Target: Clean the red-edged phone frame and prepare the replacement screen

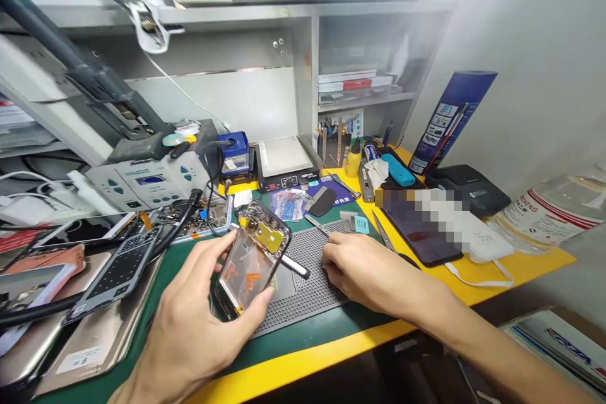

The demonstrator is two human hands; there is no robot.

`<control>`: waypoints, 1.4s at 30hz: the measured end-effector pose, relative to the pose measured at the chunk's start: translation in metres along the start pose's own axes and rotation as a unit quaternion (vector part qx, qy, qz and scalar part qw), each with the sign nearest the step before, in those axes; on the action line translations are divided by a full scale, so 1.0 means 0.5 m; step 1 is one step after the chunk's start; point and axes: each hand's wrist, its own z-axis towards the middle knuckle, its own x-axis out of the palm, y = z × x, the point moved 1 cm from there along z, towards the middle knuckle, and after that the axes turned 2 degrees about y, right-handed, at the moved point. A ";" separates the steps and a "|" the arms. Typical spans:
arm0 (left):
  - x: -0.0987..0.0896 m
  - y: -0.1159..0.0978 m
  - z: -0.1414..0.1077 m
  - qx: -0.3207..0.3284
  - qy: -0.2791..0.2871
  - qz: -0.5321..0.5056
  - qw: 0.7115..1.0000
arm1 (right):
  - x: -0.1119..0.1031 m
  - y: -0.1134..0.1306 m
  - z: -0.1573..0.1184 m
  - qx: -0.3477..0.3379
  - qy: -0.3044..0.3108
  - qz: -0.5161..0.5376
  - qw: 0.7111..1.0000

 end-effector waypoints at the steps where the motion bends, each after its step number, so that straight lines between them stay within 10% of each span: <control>1: -0.001 -0.001 0.000 0.006 -0.002 0.016 1.000 | -0.001 0.002 0.003 0.004 -0.002 0.012 1.000; 9: -0.021 -0.004 -0.011 0.022 -0.044 0.098 0.994 | -0.006 0.018 0.012 0.108 -0.050 0.255 0.960; 18: -0.050 -0.027 -0.027 0.060 -0.070 0.158 0.983 | -0.024 0.084 0.004 0.182 -0.081 0.624 0.756; 24: -0.056 -0.027 -0.037 0.084 -0.068 0.190 0.976 | -0.014 0.108 0.011 0.178 -0.076 0.714 0.673; 42: -0.060 -0.016 -0.056 0.049 -0.055 0.112 0.991 | -0.001 0.114 0.023 0.148 -0.071 0.774 0.612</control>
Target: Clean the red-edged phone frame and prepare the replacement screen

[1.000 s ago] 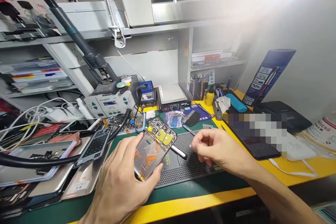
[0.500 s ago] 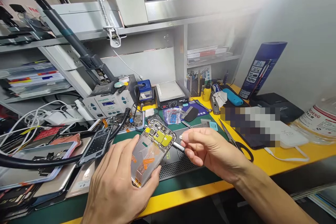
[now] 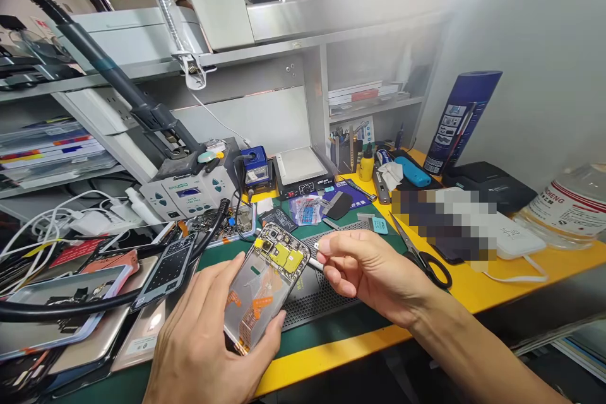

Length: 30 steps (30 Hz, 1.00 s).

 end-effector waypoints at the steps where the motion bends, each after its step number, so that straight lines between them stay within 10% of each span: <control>1: 0.000 0.007 -0.003 -0.046 0.041 -0.075 0.995 | 0.001 0.000 -0.002 -0.002 0.000 0.000 1.000; 3: 0.000 0.022 -0.010 -0.181 0.142 -0.312 0.922 | 0.005 -0.001 -0.006 -0.005 0.001 -0.002 1.000; 7: -0.001 0.026 -0.021 -0.397 0.222 -0.725 0.517 | 0.024 -0.003 -0.011 -0.018 0.018 -0.012 1.000; 10: 0.001 0.012 -0.020 -0.401 0.225 -0.817 0.348 | 0.041 -0.004 -0.010 -0.032 0.027 -0.014 0.999; 16: 0.017 -0.002 -0.024 -0.360 0.222 -0.866 0.267 | 0.058 -0.009 -0.005 -0.035 0.057 -0.006 0.998; 30: 0.021 -0.011 -0.035 -0.355 0.229 -0.879 0.221 | 0.056 -0.009 -0.010 -0.018 0.059 0.014 0.998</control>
